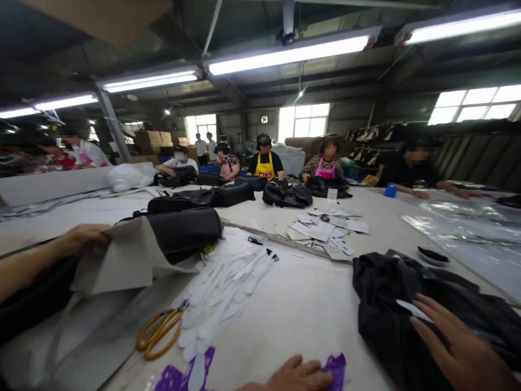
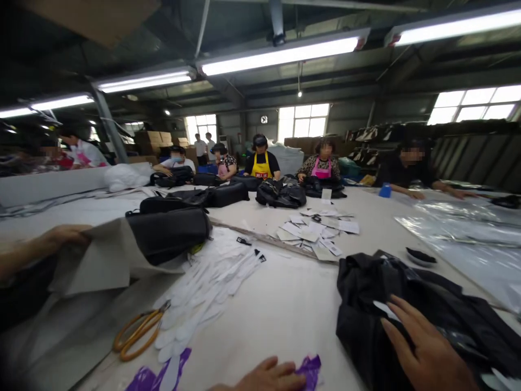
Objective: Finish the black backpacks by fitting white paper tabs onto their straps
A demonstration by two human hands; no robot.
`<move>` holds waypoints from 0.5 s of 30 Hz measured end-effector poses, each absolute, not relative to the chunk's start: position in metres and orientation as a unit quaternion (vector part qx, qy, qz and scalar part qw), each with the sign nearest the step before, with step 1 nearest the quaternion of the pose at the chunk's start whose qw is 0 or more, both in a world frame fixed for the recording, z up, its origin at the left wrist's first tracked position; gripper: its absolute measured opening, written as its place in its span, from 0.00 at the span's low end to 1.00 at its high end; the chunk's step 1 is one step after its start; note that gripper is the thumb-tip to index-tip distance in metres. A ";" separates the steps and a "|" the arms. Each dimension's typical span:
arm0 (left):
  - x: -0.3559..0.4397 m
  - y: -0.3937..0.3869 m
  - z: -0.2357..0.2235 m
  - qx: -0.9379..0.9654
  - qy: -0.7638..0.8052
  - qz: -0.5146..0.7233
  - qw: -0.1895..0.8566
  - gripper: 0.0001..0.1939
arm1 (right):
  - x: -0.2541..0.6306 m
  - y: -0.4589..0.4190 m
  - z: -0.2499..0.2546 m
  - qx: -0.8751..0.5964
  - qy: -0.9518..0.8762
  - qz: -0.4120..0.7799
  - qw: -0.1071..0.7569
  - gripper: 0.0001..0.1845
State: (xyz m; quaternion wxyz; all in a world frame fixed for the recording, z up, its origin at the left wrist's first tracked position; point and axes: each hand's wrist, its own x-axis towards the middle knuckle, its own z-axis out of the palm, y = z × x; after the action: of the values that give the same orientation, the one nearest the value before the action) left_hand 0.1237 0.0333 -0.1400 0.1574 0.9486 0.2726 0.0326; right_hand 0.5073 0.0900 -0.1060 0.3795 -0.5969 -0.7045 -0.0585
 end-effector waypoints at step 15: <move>0.048 -0.009 -0.116 0.918 0.338 0.078 0.191 0.28 | 0.324 -0.041 -0.153 -0.581 -0.797 0.042 0.160 0.28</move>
State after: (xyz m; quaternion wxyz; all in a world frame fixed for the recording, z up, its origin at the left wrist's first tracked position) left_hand 0.0478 -0.0095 -0.1163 0.1912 0.9182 0.3380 0.0783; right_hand 0.3244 -0.0409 -0.1529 0.1603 -0.5807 -0.7971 0.0419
